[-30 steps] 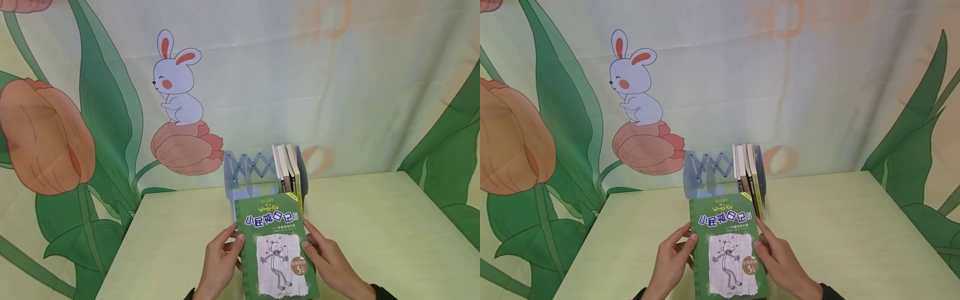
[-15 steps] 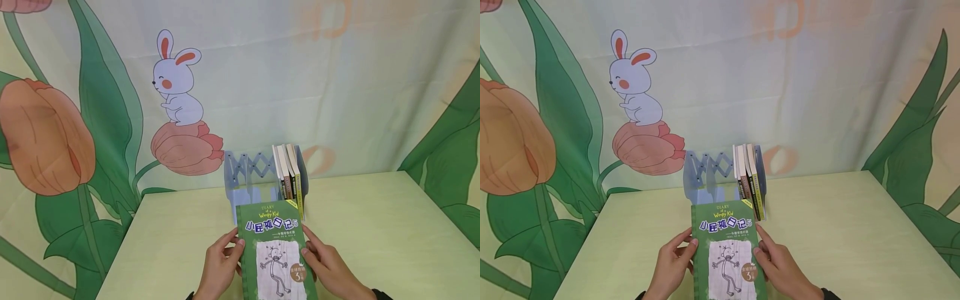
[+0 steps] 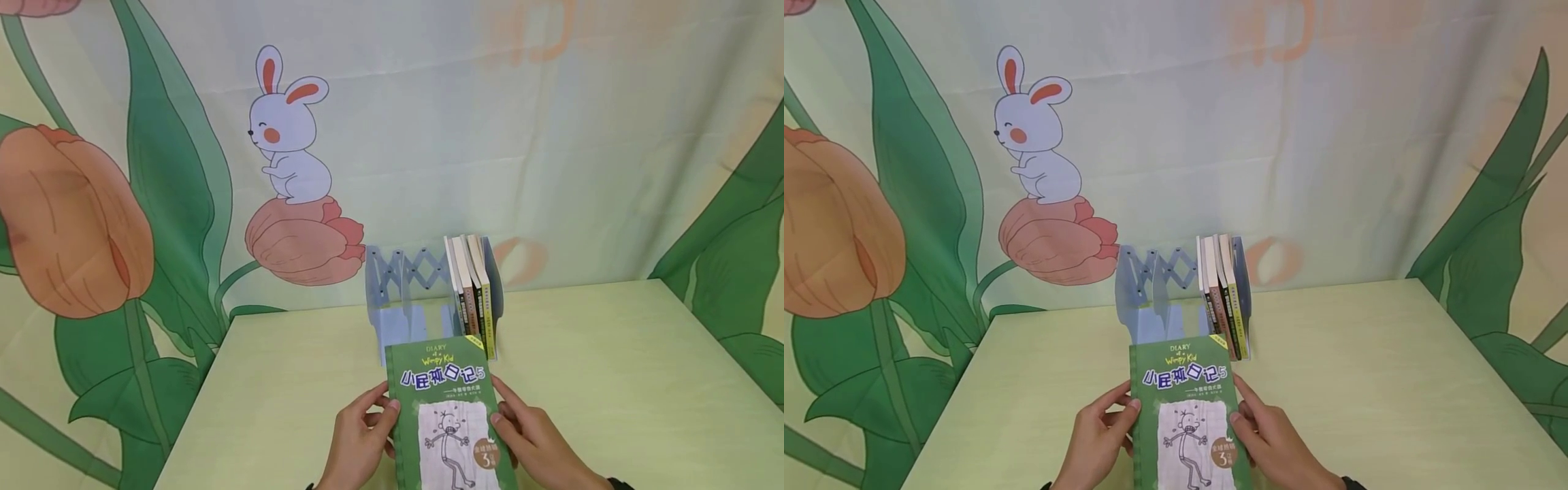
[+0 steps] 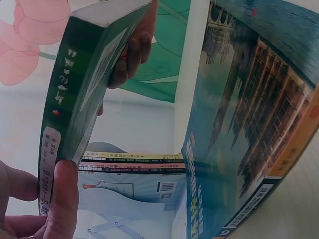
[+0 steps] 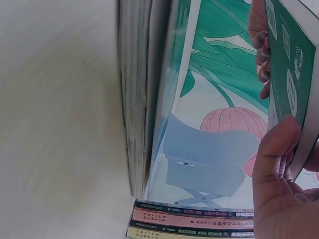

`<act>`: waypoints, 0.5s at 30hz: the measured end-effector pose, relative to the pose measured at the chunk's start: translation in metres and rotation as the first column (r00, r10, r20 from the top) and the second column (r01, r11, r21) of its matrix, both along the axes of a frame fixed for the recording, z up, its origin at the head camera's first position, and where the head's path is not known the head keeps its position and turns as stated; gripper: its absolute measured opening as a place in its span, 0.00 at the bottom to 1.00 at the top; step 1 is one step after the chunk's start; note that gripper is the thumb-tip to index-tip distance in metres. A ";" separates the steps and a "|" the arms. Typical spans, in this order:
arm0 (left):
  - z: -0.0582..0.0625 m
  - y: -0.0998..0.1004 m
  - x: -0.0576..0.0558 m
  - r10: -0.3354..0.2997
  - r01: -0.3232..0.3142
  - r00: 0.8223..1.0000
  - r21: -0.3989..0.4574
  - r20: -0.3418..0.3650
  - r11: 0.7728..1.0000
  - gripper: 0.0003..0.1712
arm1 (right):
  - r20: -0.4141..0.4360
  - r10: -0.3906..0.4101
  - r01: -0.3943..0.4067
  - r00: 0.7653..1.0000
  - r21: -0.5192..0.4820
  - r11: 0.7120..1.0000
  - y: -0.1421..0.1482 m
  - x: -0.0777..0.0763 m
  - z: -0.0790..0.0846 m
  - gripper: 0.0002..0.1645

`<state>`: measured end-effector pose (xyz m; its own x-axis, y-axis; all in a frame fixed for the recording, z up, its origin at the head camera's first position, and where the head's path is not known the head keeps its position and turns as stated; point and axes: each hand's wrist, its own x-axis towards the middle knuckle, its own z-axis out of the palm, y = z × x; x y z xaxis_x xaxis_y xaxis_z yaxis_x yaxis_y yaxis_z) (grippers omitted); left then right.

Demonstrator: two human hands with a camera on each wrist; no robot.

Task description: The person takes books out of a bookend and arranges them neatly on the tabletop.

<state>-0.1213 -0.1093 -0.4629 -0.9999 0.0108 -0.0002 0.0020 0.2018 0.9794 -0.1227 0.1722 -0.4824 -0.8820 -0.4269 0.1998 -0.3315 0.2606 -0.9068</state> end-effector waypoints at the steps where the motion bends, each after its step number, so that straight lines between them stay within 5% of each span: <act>1: -0.001 0.000 0.000 0.000 0.000 1.000 -0.004 0.005 1.000 0.28 | 0.009 -0.003 0.003 1.000 0.005 1.000 0.000 0.000 -0.001 0.34; 15: -0.016 -0.003 -0.001 -0.026 0.026 0.999 -0.017 0.038 1.000 0.27 | 0.112 0.009 -0.019 0.994 0.090 0.996 0.000 0.000 -0.011 0.35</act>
<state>-0.1218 -0.1121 -0.4789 -0.9986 0.0364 -0.0381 -0.0292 0.2195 0.9752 -0.1227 0.1723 -0.4936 -0.8904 -0.4512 0.0601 -0.2335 0.3396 -0.9111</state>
